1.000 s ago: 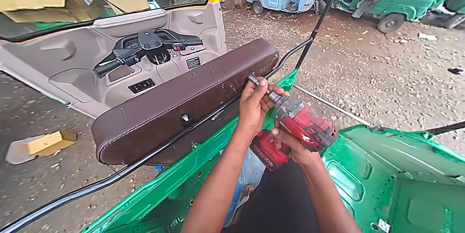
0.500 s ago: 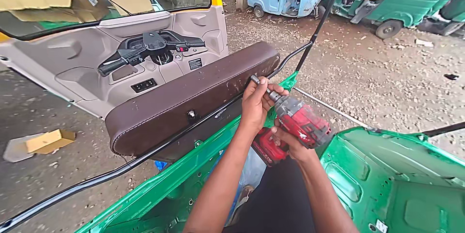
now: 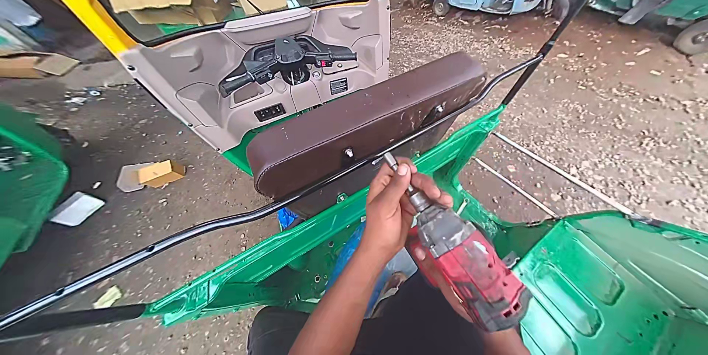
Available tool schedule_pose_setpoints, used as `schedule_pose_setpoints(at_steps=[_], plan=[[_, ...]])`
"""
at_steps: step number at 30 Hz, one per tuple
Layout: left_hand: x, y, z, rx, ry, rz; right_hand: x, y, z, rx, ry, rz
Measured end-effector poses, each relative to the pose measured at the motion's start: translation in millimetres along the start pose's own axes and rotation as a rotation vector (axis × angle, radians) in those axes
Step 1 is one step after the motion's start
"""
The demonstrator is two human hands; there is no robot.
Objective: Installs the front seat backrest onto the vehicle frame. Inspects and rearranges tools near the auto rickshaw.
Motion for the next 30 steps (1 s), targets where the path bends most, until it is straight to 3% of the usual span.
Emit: schedule_pose_setpoints(at_steps=[4,8,17,22,26,30], plan=[[-13.9,16.2,-29.9,0.047,0.004,-0.001,32.0,1.3,12.0,-0.069,0.003,0.045],[-15.1,20.9,-42.5,0.053,-0.012,0.009,46.2,5.5,9.6,-0.029,-0.087,-0.029],[-20.6,11.3,-52.1,0.066,0.035,0.010,74.4,-27.2,52.8,0.065,0.178,0.038],[-20.4,9.6,-51.7,0.071,0.077,0.017,75.7,-25.3,49.8,0.055,0.182,0.018],[-21.0,7.6,-51.8,0.074,0.056,0.011,62.8,-21.4,59.1,-0.120,0.252,-0.023],[-14.6,11.3,-45.9,0.074,0.108,-0.015,53.5,-23.1,69.0,-0.136,0.323,0.003]])
Point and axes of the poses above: each hand's wrist, its own y-axis away from the middle knuckle, its own x-axis out of the palm, z = x × y, the point moved 10 cm from there along -y, towards the middle knuckle, and after that the axes turned 4 degrees about z, right-handed, at the moved point
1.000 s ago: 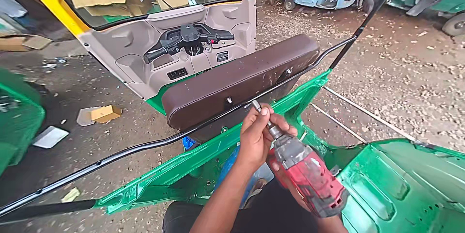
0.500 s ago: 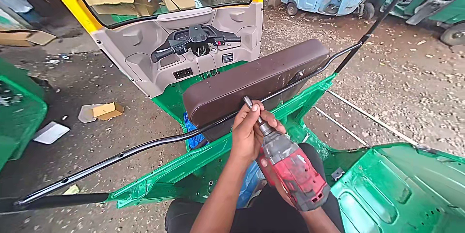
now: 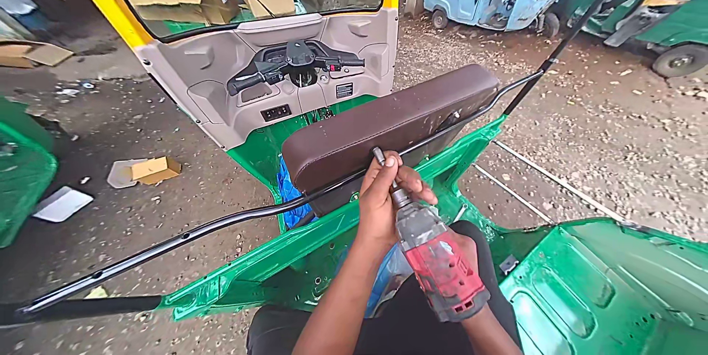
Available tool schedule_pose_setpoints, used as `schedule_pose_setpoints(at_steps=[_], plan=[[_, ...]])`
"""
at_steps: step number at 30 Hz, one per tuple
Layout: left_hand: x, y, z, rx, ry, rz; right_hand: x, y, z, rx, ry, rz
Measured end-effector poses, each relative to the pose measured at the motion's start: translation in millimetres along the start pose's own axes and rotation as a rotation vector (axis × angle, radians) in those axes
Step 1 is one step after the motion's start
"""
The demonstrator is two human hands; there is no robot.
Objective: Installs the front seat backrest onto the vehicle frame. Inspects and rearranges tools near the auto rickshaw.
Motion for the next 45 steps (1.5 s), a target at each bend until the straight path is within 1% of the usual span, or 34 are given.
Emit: schedule_pose_setpoints(at_steps=[1,3,4,6,9,13,17,21,25,29,33,36,40,42,45], plan=[[2.3,4.3,2.8,-0.003,0.005,-0.013,0.3,4.6,-7.1,-0.007,0.024,-0.016],[2.5,18.7,10.8,-0.022,-0.016,-0.027,2.3,14.6,-20.1,0.082,0.025,-0.014],[-2.6,27.3,15.2,-0.034,-0.025,-0.041,8.8,26.0,-35.8,0.122,-0.013,0.007],[-23.2,43.4,25.7,-0.063,-0.050,-0.097,30.6,53.2,-68.5,0.189,-0.063,0.099],[-67.6,69.6,43.6,-0.108,-0.098,-0.233,54.9,92.1,-98.5,0.208,-0.206,0.090],[-114.8,88.3,53.3,-0.137,-0.172,-0.341,86.8,112.0,-123.7,0.238,-0.323,0.090],[-142.9,98.4,54.4,-0.149,-0.208,-0.399,106.3,117.7,-134.5,0.214,-0.333,0.079],[-152.6,98.7,49.1,-0.152,-0.231,-0.404,118.3,114.1,-137.4,0.209,-0.347,0.084],[-159.6,93.5,46.1,-0.142,-0.222,-0.398,124.8,105.6,-137.7,0.195,-0.290,0.082],[-162.2,89.1,41.3,-0.149,-0.224,-0.405,130.3,92.7,-129.9,0.258,-0.233,0.130],[-165.6,88.6,41.7,-0.150,-0.223,-0.402,141.2,98.9,-144.1,0.256,-0.157,0.121],[-167.1,89.2,41.0,-0.154,-0.229,-0.402,139.8,95.6,-138.4,0.293,-0.145,0.155],[-169.8,90.3,39.9,-0.150,-0.254,-0.397,135.8,93.6,-142.8,0.202,-0.189,0.127],[-167.4,92.7,43.7,-0.149,-0.241,-0.401,127.5,93.6,-140.5,0.173,-0.171,0.149],[-158.9,107.0,52.4,-0.172,-0.239,-0.403,118.1,111.7,-141.3,0.164,-0.191,0.177]])
Point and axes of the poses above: each hand's wrist, its own y-axis away from the middle knuckle, its own x-axis out of the palm, z = x × y, the point moved 10 cm from there along -y, towards the middle knuckle, and after that the axes turned 4 degrees about z, right-handed, at the moved point
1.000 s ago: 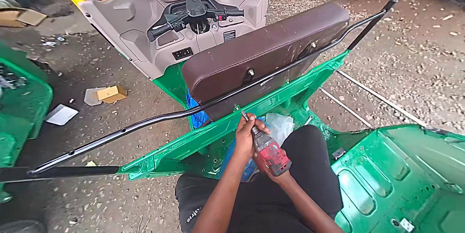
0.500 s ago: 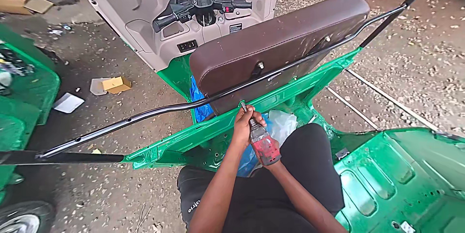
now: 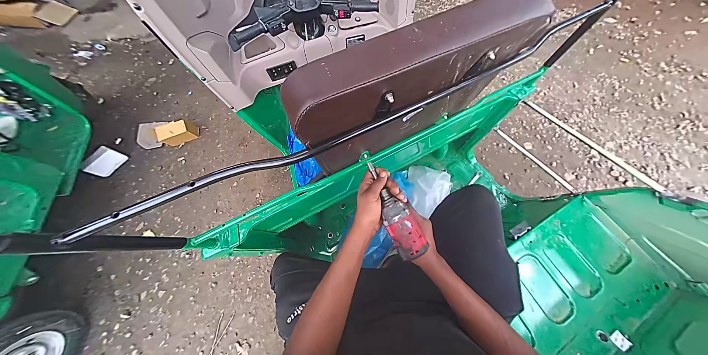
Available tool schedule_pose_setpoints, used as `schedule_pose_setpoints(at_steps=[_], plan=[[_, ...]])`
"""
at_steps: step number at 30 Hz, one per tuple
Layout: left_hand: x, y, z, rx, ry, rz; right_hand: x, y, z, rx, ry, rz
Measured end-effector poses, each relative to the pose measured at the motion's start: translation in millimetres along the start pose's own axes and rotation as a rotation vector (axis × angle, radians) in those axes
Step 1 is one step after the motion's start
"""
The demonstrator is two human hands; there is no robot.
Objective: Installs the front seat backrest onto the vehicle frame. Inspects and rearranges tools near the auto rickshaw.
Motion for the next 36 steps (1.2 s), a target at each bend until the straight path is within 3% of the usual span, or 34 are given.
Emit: schedule_pose_setpoints(at_steps=[3,6,9,13,18,21,28,31,36], plan=[[-14.4,32.1,16.1,-0.030,0.017,-0.055,6.4,31.2,-6.2,0.018,-0.010,0.064],[-50.2,78.7,26.1,-0.067,-0.025,-0.250,27.1,61.8,-13.7,0.037,-0.026,0.200],[-84.2,133.3,20.3,-0.114,-0.194,-0.460,59.4,82.8,-16.5,-0.020,0.026,0.482],[-115.3,200.7,4.0,-0.200,-0.476,-0.617,108.1,108.6,-3.1,-0.132,0.307,0.892],[-156.6,259.1,34.6,-0.377,-0.570,-0.770,139.4,140.1,-10.0,-0.070,0.357,1.207],[-181.5,269.5,47.5,-0.423,-0.491,-0.855,150.8,143.9,-23.1,-0.009,0.330,1.246],[-218.1,268.3,76.4,-0.543,-0.344,-0.827,164.4,151.4,-53.3,-0.013,0.503,1.247],[-236.2,273.6,76.5,-0.558,-0.289,-0.886,175.5,148.3,-46.0,-0.077,0.490,1.211],[-252.7,291.6,68.6,-0.700,-0.199,-0.883,200.9,151.8,-46.8,-0.075,0.524,1.316]])
Point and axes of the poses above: each hand's wrist, its own y-axis away from the middle knuckle, its own x-axis out of the palm, z = x × y, the point moved 10 cm from there along -y, towards the middle knuckle, and after that the axes turned 4 degrees about z, right-handed, at the moved point
